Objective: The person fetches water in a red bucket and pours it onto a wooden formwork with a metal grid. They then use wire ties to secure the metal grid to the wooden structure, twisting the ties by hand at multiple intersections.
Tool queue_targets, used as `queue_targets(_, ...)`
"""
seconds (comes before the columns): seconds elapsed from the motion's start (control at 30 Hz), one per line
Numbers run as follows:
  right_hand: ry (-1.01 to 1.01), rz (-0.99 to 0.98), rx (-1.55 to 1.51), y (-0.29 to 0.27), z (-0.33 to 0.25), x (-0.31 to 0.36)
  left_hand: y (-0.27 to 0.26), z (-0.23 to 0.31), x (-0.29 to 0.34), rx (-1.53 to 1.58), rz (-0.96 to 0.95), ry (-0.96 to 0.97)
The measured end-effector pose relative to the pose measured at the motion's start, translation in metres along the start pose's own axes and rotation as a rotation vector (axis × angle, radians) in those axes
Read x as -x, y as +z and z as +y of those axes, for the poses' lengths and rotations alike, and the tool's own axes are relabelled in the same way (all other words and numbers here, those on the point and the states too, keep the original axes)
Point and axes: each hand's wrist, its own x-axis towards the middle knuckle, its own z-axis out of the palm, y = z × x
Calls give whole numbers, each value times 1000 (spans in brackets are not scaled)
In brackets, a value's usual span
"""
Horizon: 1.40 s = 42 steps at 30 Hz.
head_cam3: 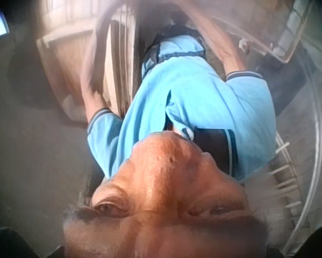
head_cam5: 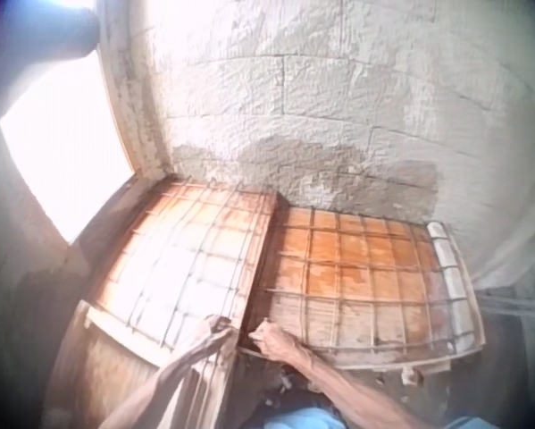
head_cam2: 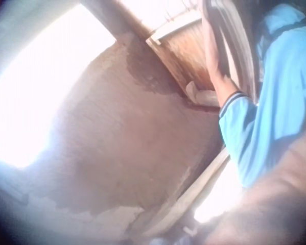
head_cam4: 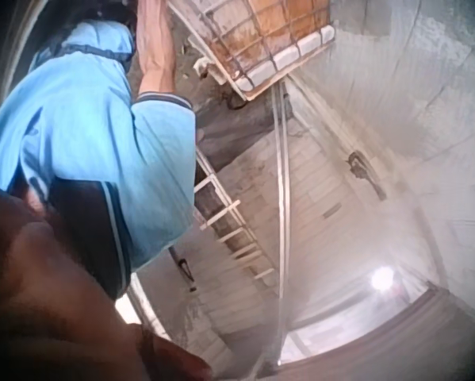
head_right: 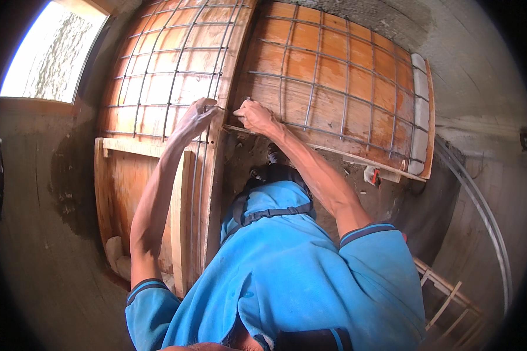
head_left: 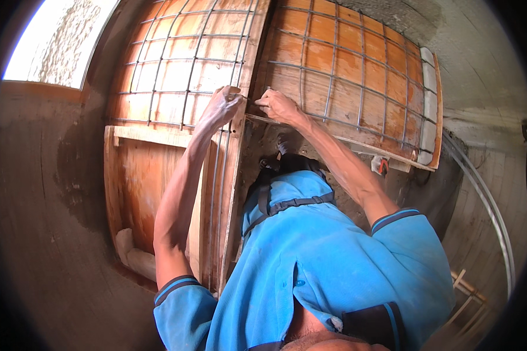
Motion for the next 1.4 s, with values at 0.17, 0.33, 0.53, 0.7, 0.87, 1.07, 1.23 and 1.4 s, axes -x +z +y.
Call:
queue_targets(0.17,26,120,-168,2,-2,24,2,3,4,85,-34,-2)
queue_targets(0.33,272,237,-170,-54,-51,60,-2,-3,11,45,-22,24)
queue_targets(0.53,506,449,-31,-123,-104,153,-30,23,34,-41,-31,-15)
queue_targets(0.7,693,769,-57,-136,-121,219,-50,51,48,120,71,136)
queue_targets(0.87,734,912,0,-146,-145,259,-70,72,53,213,177,299)
queue_targets(1.07,764,1065,155,-158,-136,342,-55,169,80,-37,242,329)
queue_targets(1.23,1131,1385,92,-195,-110,447,29,259,95,-78,113,506)
queue_targets(1.4,1224,1440,52,-225,-32,575,190,305,153,455,-674,406)
